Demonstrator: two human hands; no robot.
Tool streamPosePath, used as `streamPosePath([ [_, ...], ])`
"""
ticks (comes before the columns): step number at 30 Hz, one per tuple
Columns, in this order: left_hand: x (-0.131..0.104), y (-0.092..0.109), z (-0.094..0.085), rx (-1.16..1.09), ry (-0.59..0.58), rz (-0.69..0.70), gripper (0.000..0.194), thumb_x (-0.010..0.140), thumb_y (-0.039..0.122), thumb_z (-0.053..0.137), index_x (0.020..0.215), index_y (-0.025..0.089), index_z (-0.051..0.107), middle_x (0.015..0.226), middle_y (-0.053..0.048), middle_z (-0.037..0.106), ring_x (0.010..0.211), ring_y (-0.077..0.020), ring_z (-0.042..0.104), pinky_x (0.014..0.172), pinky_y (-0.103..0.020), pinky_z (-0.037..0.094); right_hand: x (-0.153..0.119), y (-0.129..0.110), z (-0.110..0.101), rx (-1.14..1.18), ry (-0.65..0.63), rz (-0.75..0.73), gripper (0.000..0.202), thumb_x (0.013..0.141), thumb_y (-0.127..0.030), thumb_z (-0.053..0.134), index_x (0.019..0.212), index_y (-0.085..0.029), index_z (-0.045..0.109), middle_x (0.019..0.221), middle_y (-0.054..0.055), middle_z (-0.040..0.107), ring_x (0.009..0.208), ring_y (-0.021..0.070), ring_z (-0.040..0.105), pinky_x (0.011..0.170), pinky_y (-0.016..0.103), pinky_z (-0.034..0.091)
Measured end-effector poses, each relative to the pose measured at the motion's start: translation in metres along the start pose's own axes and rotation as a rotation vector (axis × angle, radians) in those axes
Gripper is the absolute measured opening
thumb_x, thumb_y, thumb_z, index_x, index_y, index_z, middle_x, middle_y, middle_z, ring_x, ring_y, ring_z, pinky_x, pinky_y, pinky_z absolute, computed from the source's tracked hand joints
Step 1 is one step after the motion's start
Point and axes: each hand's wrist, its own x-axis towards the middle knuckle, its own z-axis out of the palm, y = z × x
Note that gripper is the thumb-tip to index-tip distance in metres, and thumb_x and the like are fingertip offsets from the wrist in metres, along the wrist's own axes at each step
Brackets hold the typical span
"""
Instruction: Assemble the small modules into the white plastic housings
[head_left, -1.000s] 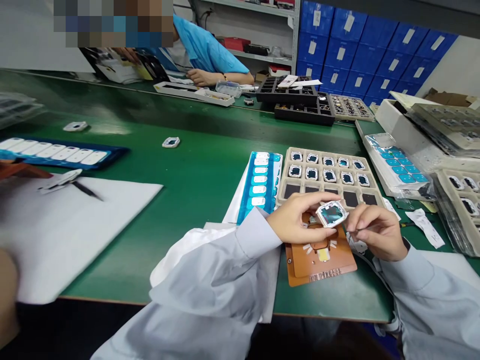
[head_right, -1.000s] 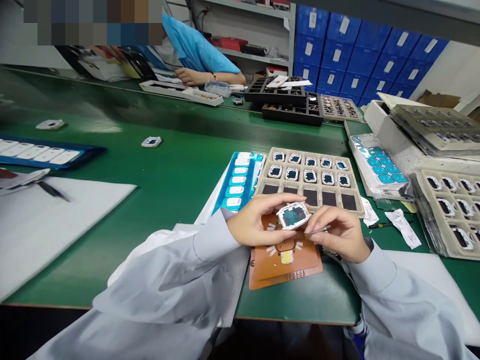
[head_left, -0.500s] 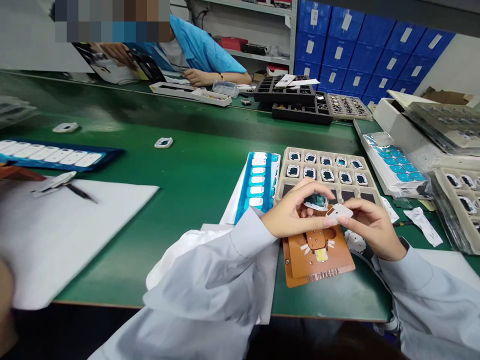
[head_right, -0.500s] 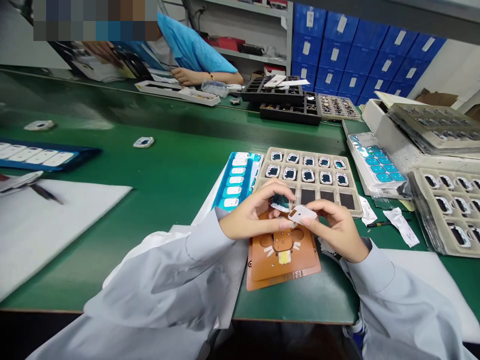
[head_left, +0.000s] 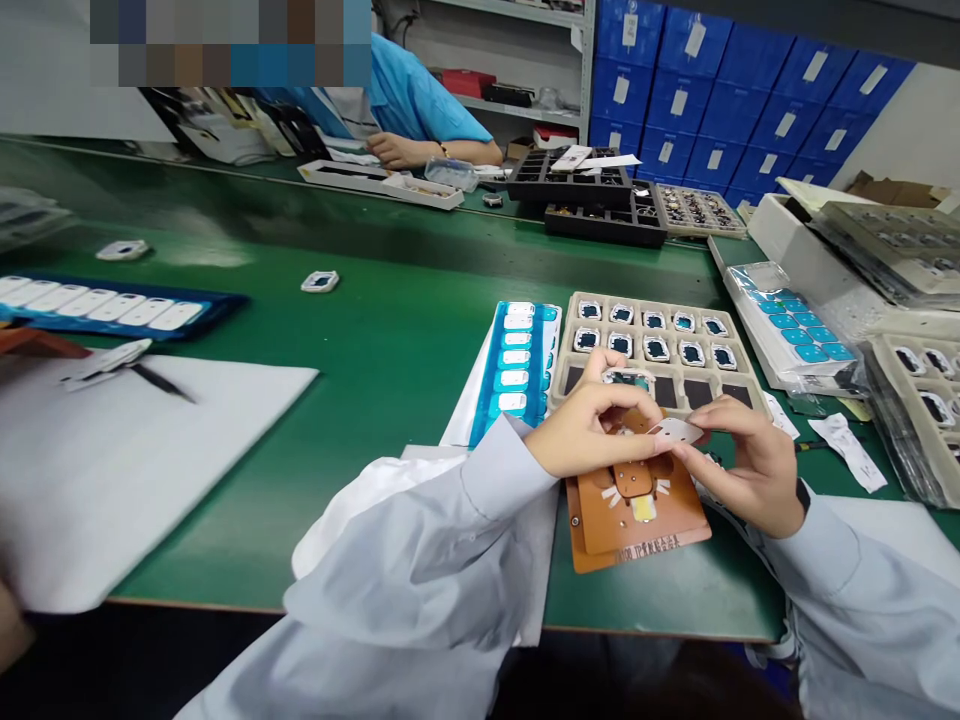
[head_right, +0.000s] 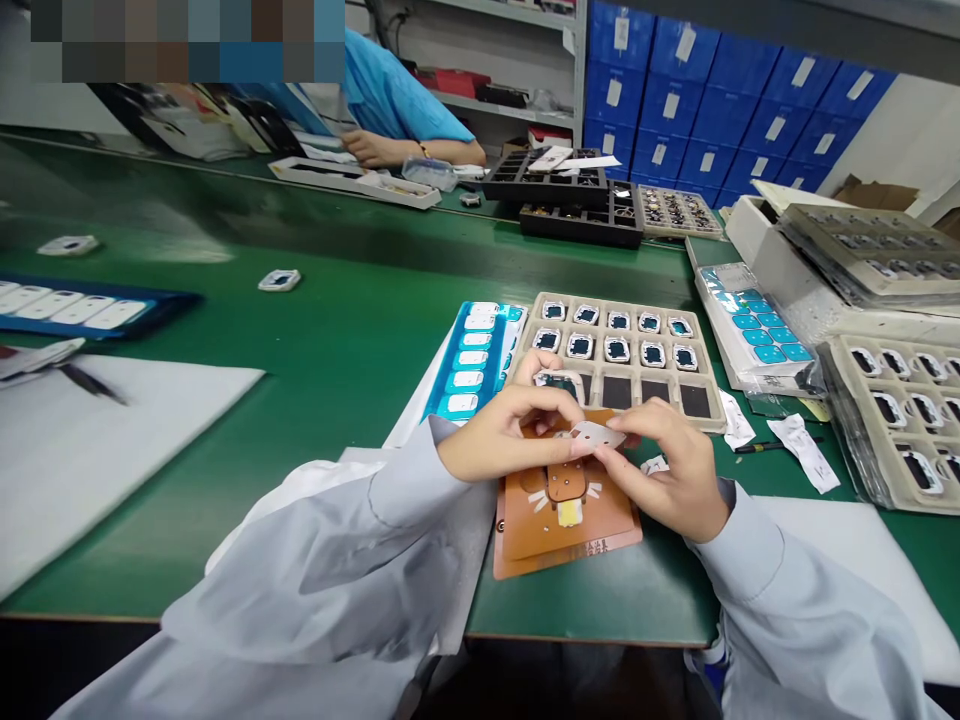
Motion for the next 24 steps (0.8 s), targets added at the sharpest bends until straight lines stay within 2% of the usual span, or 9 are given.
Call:
streamPosePath([
  [3,0.000,-0.001,0.000,-0.013,0.028,-0.030,0.015,0.072,0.027,0.076,0.071,0.017,0.066,0.085,-0.002,0.034,0.082,-0.0168,0.037,0.051,-0.019,0.028,0.003,-0.005,0.001,-0.215,0.059,-0.165,0.043,0.073,-0.011,0.078,0.109,-0.029,0.061,0.101,0.006,0.064,0.091,0.0248,0.064,0.076,0.041,0.054],
  [5,0.001,-0.002,0.001,-0.023,0.053,-0.038,0.016,0.071,0.028,0.076,0.071,0.016,0.066,0.090,-0.002,0.034,0.074,-0.0130,0.036,0.051,-0.020,0.029,0.003,-0.007,0.003,-0.378,0.071,-0.288,0.041,0.074,-0.017,0.080,0.108,-0.028,0.060,0.101,0.007,0.062,0.089,0.0259,0.063,0.075,0.043,0.054],
  [7,0.000,-0.003,0.002,-0.032,0.069,-0.038,0.016,0.071,0.028,0.077,0.072,0.015,0.066,0.093,-0.001,0.033,0.069,-0.0100,0.034,0.051,-0.021,0.030,0.002,-0.007,0.005,-0.480,0.071,-0.334,0.038,0.076,-0.020,0.078,0.107,-0.029,0.059,0.097,0.007,0.063,0.085,0.0259,0.063,0.072,0.044,0.054],
  [11,0.000,-0.004,0.004,-0.025,0.065,-0.036,0.018,0.073,0.029,0.076,0.071,0.016,0.064,0.089,-0.001,0.033,0.069,-0.0111,0.034,0.052,-0.021,0.030,0.001,-0.010,0.009,-0.559,0.081,-0.310,0.037,0.079,-0.014,0.073,0.109,-0.029,0.059,0.095,0.006,0.069,0.084,0.0265,0.064,0.070,0.044,0.054],
  [14,0.000,-0.002,0.004,-0.009,0.071,-0.021,0.022,0.071,0.031,0.079,0.073,0.017,0.063,0.092,-0.001,0.034,0.072,-0.0115,0.036,0.055,-0.022,0.035,0.002,-0.012,0.008,-0.528,0.084,-0.273,0.036,0.081,-0.013,0.069,0.111,-0.028,0.058,0.098,0.007,0.070,0.088,0.0266,0.066,0.073,0.045,0.054],
  [18,0.000,-0.002,0.002,-0.032,0.063,0.041,0.036,0.066,0.033,0.082,0.088,0.020,0.058,0.101,-0.002,0.037,0.075,-0.0110,0.040,0.060,-0.022,0.042,0.003,-0.009,0.005,-0.396,0.072,-0.157,0.031,0.082,-0.015,0.068,0.109,-0.027,0.059,0.102,0.008,0.070,0.091,0.0268,0.066,0.075,0.046,0.054],
  [22,0.002,-0.006,-0.003,-0.181,-0.014,-0.001,0.034,0.079,0.038,0.071,0.094,0.021,0.047,0.097,0.001,0.041,0.059,-0.0046,0.040,0.052,-0.021,0.040,-0.001,-0.001,0.003,-0.196,0.117,-0.031,0.036,0.079,-0.012,0.073,0.110,-0.026,0.061,0.106,0.009,0.068,0.101,0.0279,0.065,0.086,0.049,0.055],
  [24,0.003,-0.009,-0.005,-0.271,-0.043,-0.033,0.034,0.081,0.039,0.070,0.094,0.021,0.044,0.090,0.002,0.043,0.056,-0.0046,0.042,0.050,-0.021,0.040,-0.003,0.001,0.003,-0.093,0.124,0.033,0.038,0.078,-0.010,0.074,0.111,-0.025,0.061,0.109,0.009,0.067,0.105,0.0283,0.065,0.090,0.050,0.055],
])
